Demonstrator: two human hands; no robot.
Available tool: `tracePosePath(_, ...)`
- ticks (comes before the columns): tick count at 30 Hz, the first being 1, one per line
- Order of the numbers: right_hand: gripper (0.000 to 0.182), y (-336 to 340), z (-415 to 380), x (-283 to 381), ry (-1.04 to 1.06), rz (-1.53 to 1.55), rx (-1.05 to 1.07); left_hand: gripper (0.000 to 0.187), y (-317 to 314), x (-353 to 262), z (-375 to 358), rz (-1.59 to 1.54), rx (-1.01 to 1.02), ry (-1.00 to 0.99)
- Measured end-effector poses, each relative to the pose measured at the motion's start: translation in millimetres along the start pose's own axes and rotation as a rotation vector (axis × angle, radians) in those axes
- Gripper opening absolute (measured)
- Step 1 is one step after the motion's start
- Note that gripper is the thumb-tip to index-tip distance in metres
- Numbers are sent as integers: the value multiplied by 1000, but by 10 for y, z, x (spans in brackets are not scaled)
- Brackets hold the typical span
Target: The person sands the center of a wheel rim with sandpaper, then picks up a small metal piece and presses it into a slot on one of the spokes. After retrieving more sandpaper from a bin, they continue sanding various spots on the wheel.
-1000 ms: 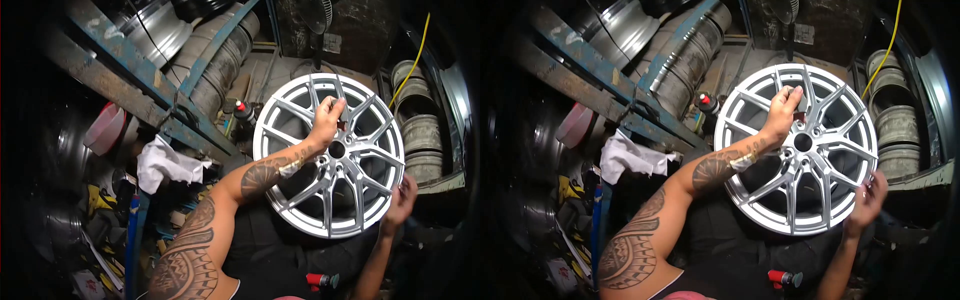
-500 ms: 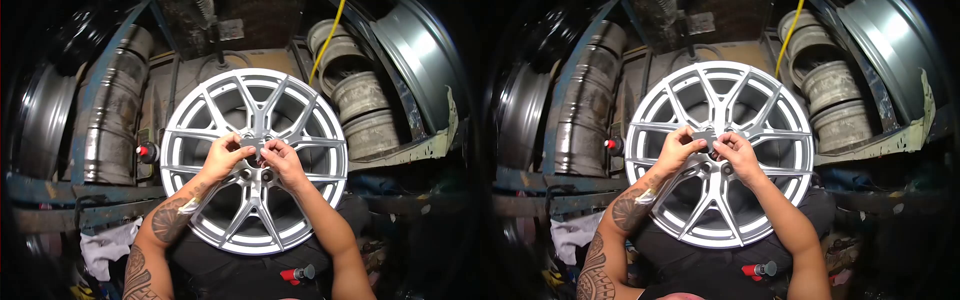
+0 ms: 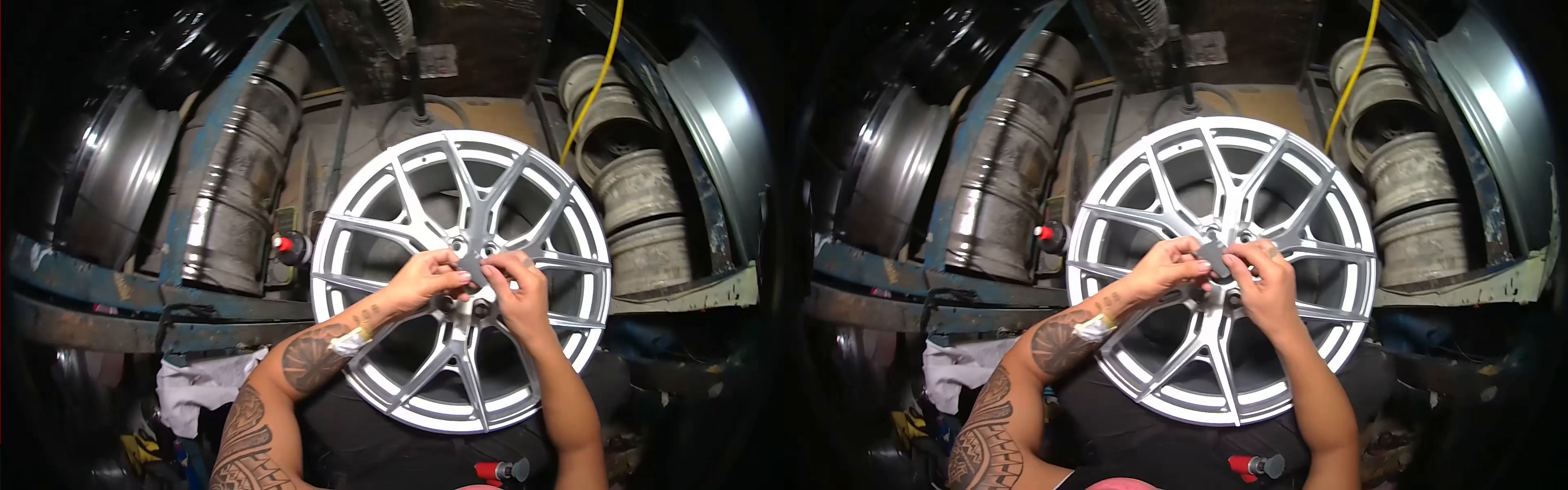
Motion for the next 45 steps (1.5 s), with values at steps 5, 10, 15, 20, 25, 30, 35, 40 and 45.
tracePosePath(5, 21, -15, -75, 28, -13, -29, 84, 16, -80, -65, -25, 31, -42, 20)
tracePosePath(10, 21, 77, -141, 315, 92, -57, 15, 15, -176, 0, -93, -14, -158, 2)
tracePosePath(15, 31, 8, -231, 369, 253, -280, 93, 19, -371, 75, -202, -161, -142, -15)
tracePosePath(20, 19, 74, -219, 332, 257, -193, 15, 34, -418, 25, -228, -79, -117, 0)
tracePosePath(25, 16, 91, -214, 334, 171, -119, -21, 34, -281, -45, -93, 180, -153, -18)
tracePosePath(30, 16, 87, -207, 207, -64, 78, -17, 24, -307, -89, -55, 221, -108, -189)
tracePosePath(35, 17, 10, -234, 138, -83, 87, 12, 19, -327, -159, -156, 492, -219, -230)
tracePosePath(40, 18, 16, -231, 134, -91, 115, -2, 17, -329, -166, -161, 524, -249, -268)
tracePosePath(45, 19, -2, -250, 160, -136, 209, 40, 13, -433, -267, -205, 886, -243, -386)
Point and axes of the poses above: each hand's wrist, its own z-axis towards the middle knuckle, its own y-axis out of the back of the hand, x = y × z, the point moved 4 cm from there along z, towards the middle knuckle, and after that the axes turned 10 degrees about x, right-handed, at the moved point
